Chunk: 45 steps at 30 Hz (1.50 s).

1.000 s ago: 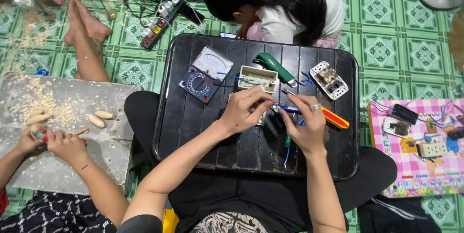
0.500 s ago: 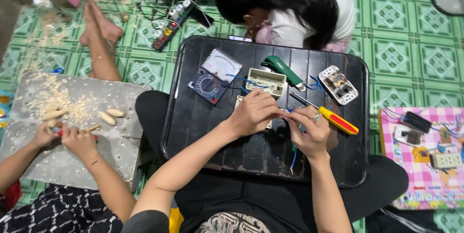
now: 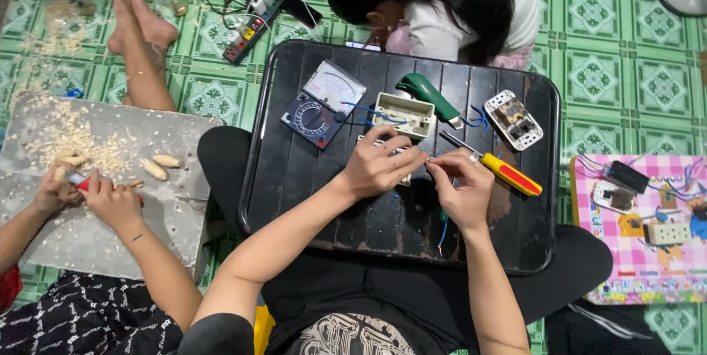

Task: The person sits on the floor and uses pliers and a screwdriver to strip, twist, and connect blue wires to terminals inside a small electrical box. They repeatedly tighten connections and adjust wire placement within the box.

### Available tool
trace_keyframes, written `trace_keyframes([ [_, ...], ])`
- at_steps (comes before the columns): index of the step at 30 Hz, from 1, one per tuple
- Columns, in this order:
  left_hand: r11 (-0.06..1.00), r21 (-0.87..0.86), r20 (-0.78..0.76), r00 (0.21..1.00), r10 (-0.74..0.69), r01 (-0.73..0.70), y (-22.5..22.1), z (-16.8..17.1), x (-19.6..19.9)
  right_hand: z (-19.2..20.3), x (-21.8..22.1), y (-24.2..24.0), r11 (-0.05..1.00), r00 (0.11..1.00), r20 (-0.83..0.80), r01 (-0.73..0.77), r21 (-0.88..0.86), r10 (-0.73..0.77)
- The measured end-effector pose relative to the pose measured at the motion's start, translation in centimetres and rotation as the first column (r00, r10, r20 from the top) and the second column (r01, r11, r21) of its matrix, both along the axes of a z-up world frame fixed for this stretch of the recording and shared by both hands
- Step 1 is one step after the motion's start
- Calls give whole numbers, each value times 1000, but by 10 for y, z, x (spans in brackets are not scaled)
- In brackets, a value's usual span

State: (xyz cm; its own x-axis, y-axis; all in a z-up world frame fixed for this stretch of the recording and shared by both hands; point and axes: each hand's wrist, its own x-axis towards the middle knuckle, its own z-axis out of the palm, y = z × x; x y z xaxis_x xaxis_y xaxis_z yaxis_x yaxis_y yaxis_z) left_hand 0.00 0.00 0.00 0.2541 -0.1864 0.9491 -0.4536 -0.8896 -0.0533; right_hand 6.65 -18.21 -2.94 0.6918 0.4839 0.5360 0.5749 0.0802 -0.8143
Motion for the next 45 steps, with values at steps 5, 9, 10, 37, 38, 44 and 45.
trace_keyframes([
  [5,1000,-10,-80,997,22,-23,-4,7,3,10,0,-1,973,878,447,222,-66,-170],
  [9,998,-53,-180,984,4,-14,-4,3,0,14,-2,2,966,829,534,246,-83,-165],
  [10,998,-53,-180,984,3,-13,-5,1,-1,15,-2,2,966,829,534,247,-83,-166],
  [37,960,-145,-389,906,166,-238,56,-22,12,-16,44,-45,942,931,-292,280,187,-219],
  [38,969,-70,-465,867,177,-235,59,-13,11,-17,49,-48,917,913,-326,328,226,-246],
  [44,951,231,-703,641,308,-203,61,-9,34,-6,43,-42,884,881,-340,415,216,-330],
  [45,942,264,-745,577,335,-205,59,-12,40,-3,41,-39,906,884,-325,397,146,-335],
])
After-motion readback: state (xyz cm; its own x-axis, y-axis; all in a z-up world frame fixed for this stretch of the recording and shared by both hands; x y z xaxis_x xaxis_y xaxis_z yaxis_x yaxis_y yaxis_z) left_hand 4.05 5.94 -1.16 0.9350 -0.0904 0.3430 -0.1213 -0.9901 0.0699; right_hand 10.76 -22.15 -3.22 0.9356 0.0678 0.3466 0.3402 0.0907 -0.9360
